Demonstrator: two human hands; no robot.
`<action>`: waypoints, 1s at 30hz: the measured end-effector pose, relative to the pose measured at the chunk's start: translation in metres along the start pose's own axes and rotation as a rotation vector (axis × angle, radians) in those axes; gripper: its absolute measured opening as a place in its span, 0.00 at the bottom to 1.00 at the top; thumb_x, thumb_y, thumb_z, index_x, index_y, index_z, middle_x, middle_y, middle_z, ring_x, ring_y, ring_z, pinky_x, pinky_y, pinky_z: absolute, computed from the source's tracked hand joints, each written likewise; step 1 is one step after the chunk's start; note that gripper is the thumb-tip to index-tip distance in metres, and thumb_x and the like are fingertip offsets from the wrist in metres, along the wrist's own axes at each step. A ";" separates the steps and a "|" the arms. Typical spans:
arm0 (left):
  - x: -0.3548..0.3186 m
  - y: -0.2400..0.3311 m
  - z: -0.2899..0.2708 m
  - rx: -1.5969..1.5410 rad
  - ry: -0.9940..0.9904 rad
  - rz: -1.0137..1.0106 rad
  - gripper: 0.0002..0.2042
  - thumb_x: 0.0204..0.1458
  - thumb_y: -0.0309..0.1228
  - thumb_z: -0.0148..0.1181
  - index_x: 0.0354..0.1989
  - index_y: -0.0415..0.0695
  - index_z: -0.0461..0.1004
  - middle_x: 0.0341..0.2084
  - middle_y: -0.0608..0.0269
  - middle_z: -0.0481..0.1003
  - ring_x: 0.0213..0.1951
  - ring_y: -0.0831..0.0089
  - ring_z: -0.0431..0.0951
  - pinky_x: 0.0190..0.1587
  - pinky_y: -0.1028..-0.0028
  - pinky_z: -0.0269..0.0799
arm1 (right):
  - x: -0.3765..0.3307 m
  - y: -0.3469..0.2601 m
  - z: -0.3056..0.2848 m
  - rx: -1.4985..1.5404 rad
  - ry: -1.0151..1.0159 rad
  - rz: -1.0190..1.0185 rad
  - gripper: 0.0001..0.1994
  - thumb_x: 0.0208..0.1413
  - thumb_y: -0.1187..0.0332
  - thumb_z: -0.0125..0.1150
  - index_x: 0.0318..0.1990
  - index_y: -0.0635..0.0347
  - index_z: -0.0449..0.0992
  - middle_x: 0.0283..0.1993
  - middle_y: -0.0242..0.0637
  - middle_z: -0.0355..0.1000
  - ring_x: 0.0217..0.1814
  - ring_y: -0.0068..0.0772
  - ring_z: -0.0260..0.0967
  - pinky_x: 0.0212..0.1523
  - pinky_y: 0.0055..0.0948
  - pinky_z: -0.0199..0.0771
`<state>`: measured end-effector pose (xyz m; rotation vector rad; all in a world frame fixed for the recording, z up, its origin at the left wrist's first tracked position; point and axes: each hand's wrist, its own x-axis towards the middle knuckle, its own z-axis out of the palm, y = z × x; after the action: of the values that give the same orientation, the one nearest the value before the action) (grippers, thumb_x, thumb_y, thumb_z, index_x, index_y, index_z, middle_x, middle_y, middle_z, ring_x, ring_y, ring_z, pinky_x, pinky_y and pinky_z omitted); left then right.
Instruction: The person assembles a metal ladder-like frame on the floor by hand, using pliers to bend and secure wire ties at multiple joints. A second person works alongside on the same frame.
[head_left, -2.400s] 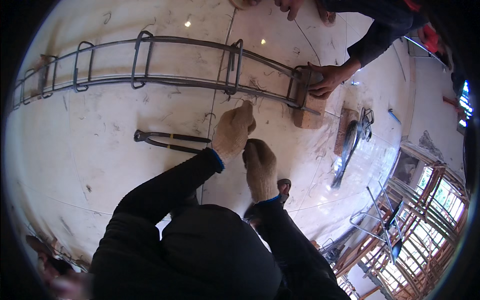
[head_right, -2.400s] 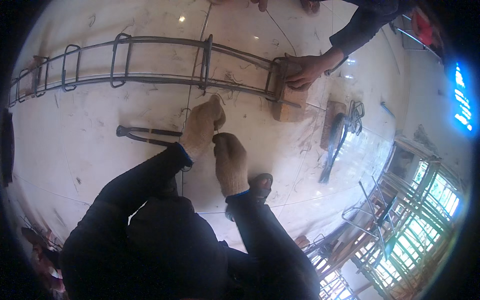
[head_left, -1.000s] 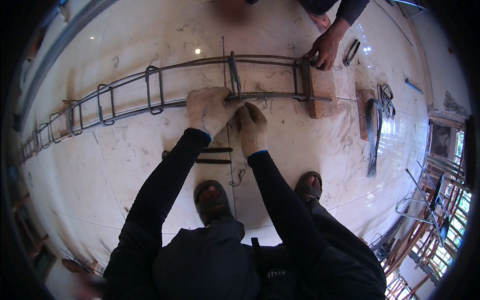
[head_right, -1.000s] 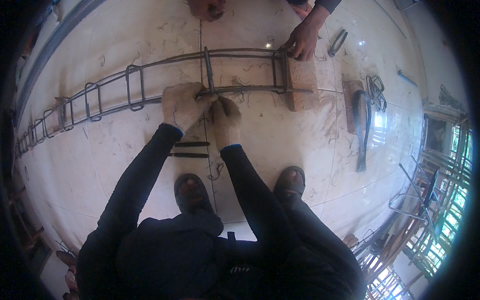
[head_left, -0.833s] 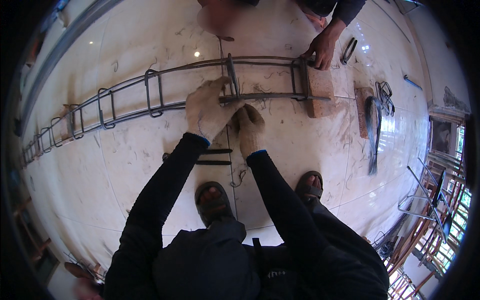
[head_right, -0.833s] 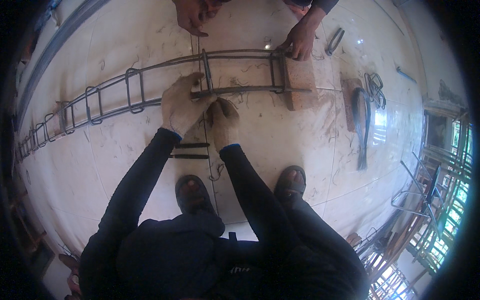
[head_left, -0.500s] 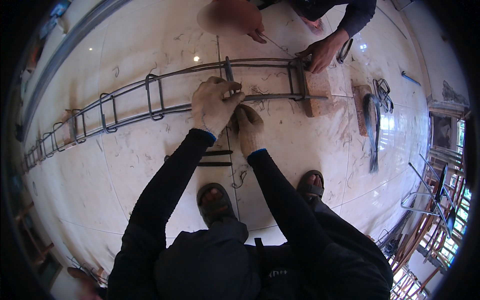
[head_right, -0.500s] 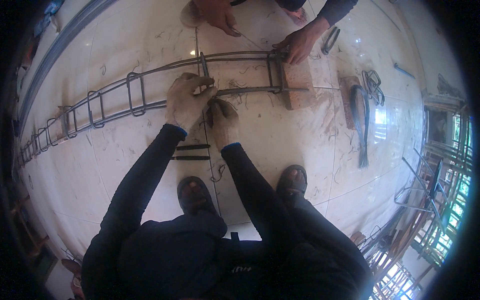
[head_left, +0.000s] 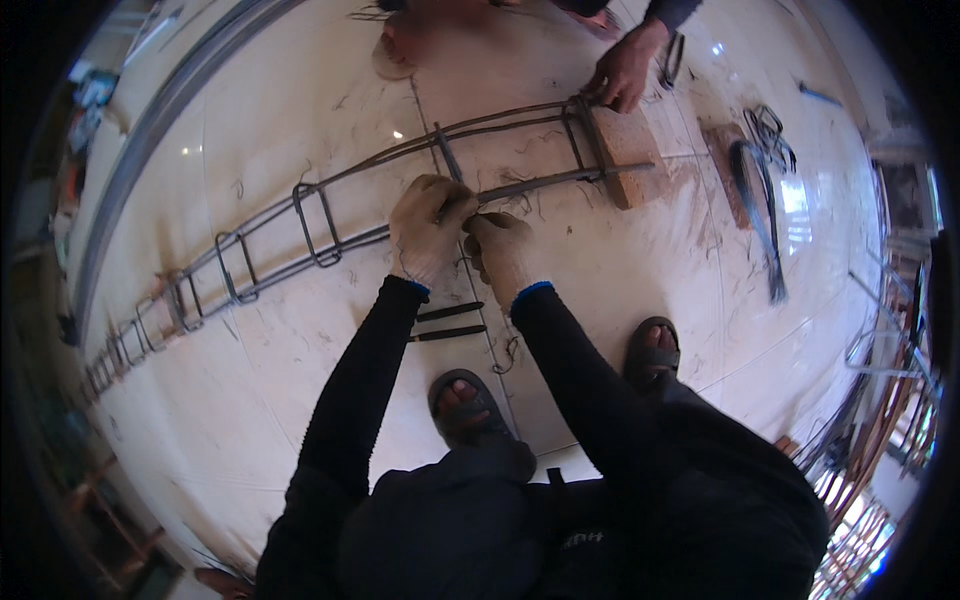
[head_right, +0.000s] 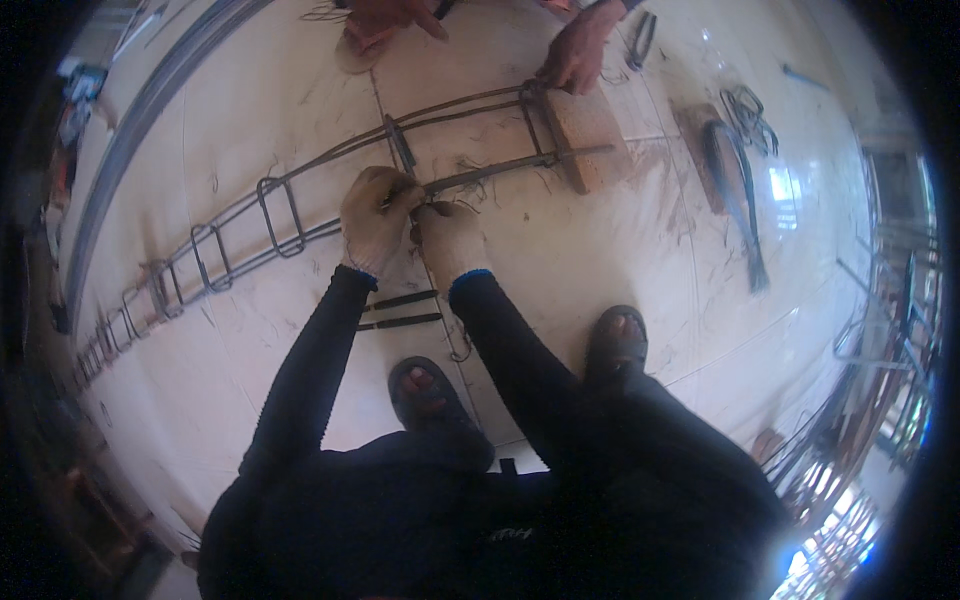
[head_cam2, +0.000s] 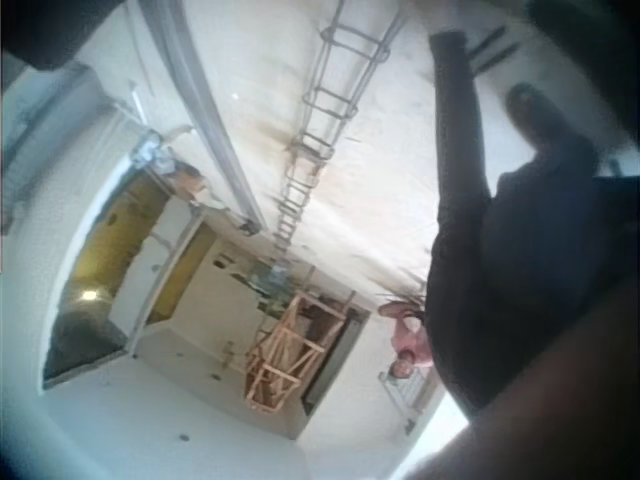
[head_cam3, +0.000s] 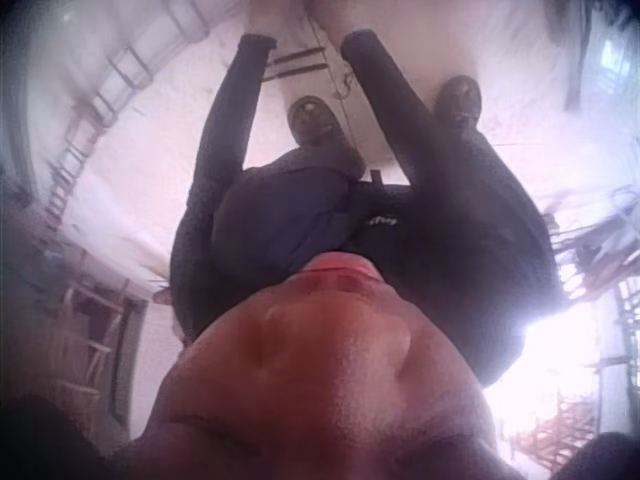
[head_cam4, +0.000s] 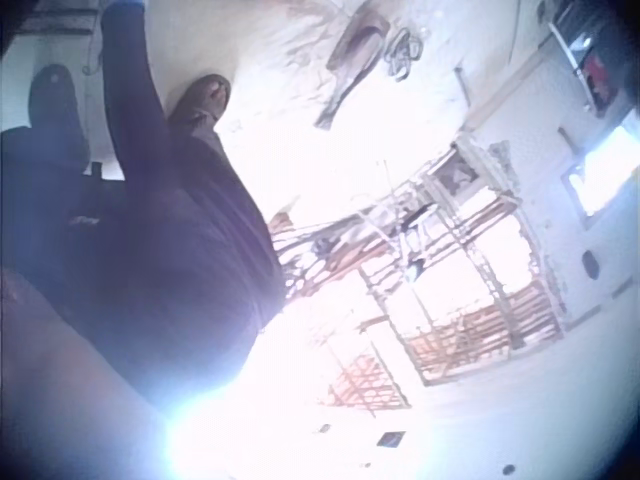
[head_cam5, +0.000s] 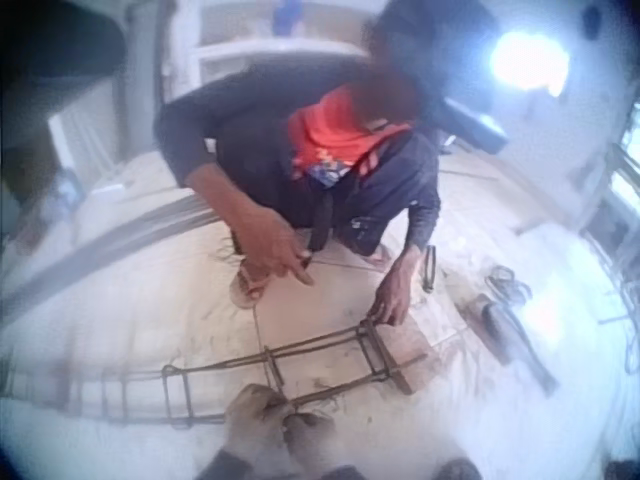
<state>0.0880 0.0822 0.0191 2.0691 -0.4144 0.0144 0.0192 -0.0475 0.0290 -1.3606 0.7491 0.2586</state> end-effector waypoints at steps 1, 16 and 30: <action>0.001 0.000 -0.003 -0.005 -0.022 -0.007 0.08 0.57 0.29 0.74 0.42 0.40 0.88 0.43 0.54 0.83 0.44 0.56 0.86 0.49 0.64 0.82 | -0.003 -0.006 -0.004 -0.046 -0.021 -0.038 0.16 0.69 0.62 0.61 0.45 0.71 0.84 0.30 0.39 0.79 0.28 0.32 0.73 0.32 0.34 0.71; -0.002 -0.027 -0.002 -0.049 -0.099 0.183 0.12 0.57 0.19 0.69 0.47 0.42 0.90 0.44 0.57 0.83 0.48 0.61 0.86 0.51 0.65 0.83 | -0.040 -0.013 0.014 -0.324 0.039 -0.424 0.16 0.72 0.62 0.57 0.45 0.68 0.84 0.31 0.47 0.80 0.32 0.48 0.79 0.38 0.45 0.78; 0.011 -0.010 -0.023 -0.047 -0.221 0.087 0.09 0.67 0.30 0.65 0.47 0.40 0.88 0.44 0.51 0.84 0.48 0.53 0.85 0.54 0.61 0.79 | 0.006 -0.015 -0.010 -0.400 0.246 -0.709 0.09 0.62 0.66 0.74 0.47 0.57 0.88 0.46 0.45 0.85 0.49 0.50 0.84 0.50 0.44 0.83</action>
<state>0.1057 0.1034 0.0244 2.0117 -0.6343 -0.1711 0.0295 -0.0616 0.0370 -1.9737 0.3780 -0.3458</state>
